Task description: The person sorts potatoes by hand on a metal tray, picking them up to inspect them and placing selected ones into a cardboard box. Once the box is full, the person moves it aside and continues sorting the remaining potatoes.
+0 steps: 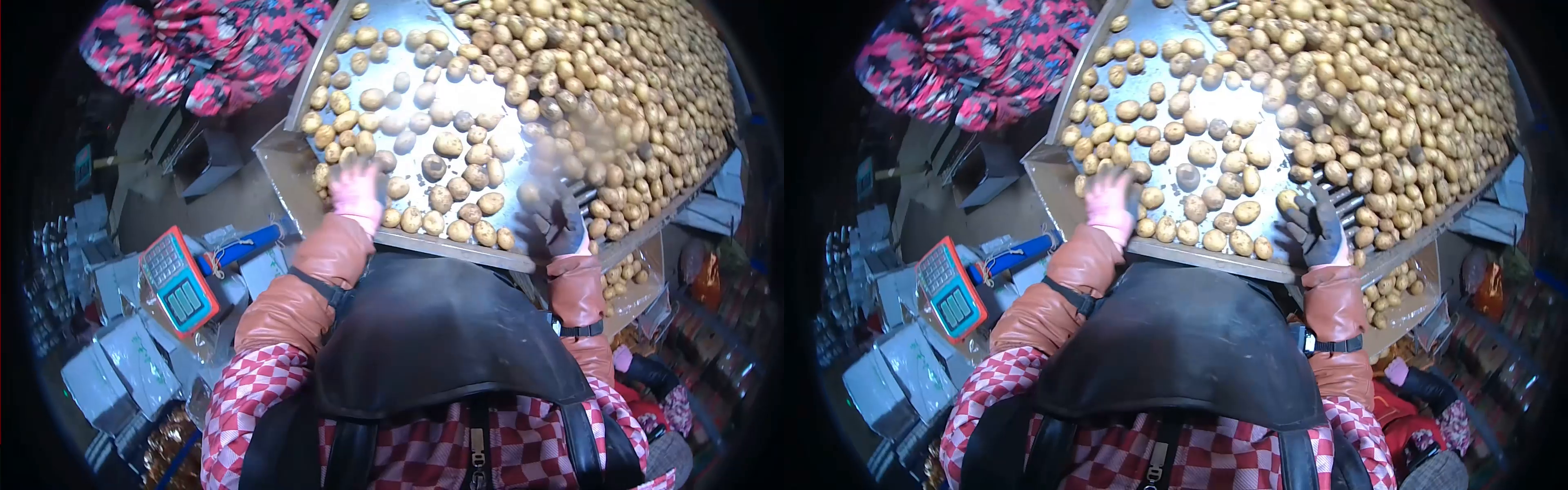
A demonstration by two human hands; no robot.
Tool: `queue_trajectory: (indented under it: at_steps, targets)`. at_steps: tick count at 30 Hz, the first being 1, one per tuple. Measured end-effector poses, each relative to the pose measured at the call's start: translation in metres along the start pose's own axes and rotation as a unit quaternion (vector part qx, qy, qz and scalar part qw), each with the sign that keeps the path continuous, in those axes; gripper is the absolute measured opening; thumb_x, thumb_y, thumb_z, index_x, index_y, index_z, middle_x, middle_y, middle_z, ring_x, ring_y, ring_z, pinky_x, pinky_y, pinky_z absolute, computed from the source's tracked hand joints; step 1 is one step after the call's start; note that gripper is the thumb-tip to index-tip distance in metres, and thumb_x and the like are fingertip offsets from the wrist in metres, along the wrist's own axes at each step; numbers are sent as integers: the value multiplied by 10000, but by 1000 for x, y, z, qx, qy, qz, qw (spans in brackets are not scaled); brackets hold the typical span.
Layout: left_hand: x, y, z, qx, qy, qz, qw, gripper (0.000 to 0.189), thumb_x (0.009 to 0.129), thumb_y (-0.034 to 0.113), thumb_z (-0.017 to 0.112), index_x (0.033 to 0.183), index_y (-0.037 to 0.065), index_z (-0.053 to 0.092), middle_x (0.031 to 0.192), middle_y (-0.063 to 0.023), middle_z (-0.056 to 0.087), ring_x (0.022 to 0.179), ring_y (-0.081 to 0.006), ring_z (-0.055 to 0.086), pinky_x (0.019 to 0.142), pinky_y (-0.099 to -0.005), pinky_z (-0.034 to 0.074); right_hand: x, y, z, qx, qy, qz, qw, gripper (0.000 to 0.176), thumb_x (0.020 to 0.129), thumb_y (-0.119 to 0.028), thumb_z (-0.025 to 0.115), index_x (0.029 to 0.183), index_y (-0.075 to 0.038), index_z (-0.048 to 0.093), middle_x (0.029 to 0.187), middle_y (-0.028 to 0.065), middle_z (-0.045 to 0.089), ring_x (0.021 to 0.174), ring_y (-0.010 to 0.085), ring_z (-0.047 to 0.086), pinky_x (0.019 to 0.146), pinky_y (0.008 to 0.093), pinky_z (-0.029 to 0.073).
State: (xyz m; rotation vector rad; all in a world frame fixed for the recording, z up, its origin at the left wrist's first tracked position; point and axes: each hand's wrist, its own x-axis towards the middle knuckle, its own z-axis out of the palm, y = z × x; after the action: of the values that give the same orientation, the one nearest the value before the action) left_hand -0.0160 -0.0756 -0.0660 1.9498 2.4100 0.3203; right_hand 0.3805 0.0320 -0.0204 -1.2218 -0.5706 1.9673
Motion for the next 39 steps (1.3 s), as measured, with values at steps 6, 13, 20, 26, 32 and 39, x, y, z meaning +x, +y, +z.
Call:
queue_trajectory:
  at_steps: [6,13,20,26,32,39]
  targets:
    - [-2,35,-23,-54,-187,263,945,497,814,155,660,1299,233,583,1441,-125,493,1427,-338,356,1184,-580,225,60,10,27,-329,-17,-166,929,427,967,-163,631,1370,-44,557,1256,158,636,1099,219,633,947,300,505]
    - [-6,-8,-27,-61,-113,-42,991,530,763,-9,531,1253,169,630,1296,-113,614,1263,-322,525,1077,-449,385,95,29,93,-772,111,-125,614,801,848,-381,738,1514,-139,366,1592,302,160,1427,526,239,1166,554,290]
    - [103,-53,2,-84,70,-126,986,372,919,294,620,1258,144,641,1292,-138,627,1220,-340,562,1053,-444,429,67,64,99,-520,-74,-115,843,455,911,-157,641,1360,-133,576,1243,153,590,1202,282,530,971,407,462]
    - [155,56,-14,-109,-178,172,963,531,902,368,650,1403,246,523,1529,-158,401,1441,-380,324,1180,-508,279,73,69,14,-274,-7,-295,915,365,988,-121,590,1353,-114,600,1054,41,699,884,108,641,702,235,526]
    - [83,-25,-13,-59,-130,166,976,501,928,380,646,1402,275,523,1496,-175,425,1380,-348,427,1170,-580,246,7,31,2,-154,148,-79,974,424,980,-137,615,1393,-76,546,1010,55,694,757,99,638,620,240,506]
    - [20,-2,-2,-121,27,76,989,416,827,162,657,1240,212,651,1414,-120,519,1352,-328,444,1157,-517,267,-14,37,-12,-342,181,-10,922,487,950,-77,617,1422,-36,504,1139,118,682,904,148,649,798,263,521]
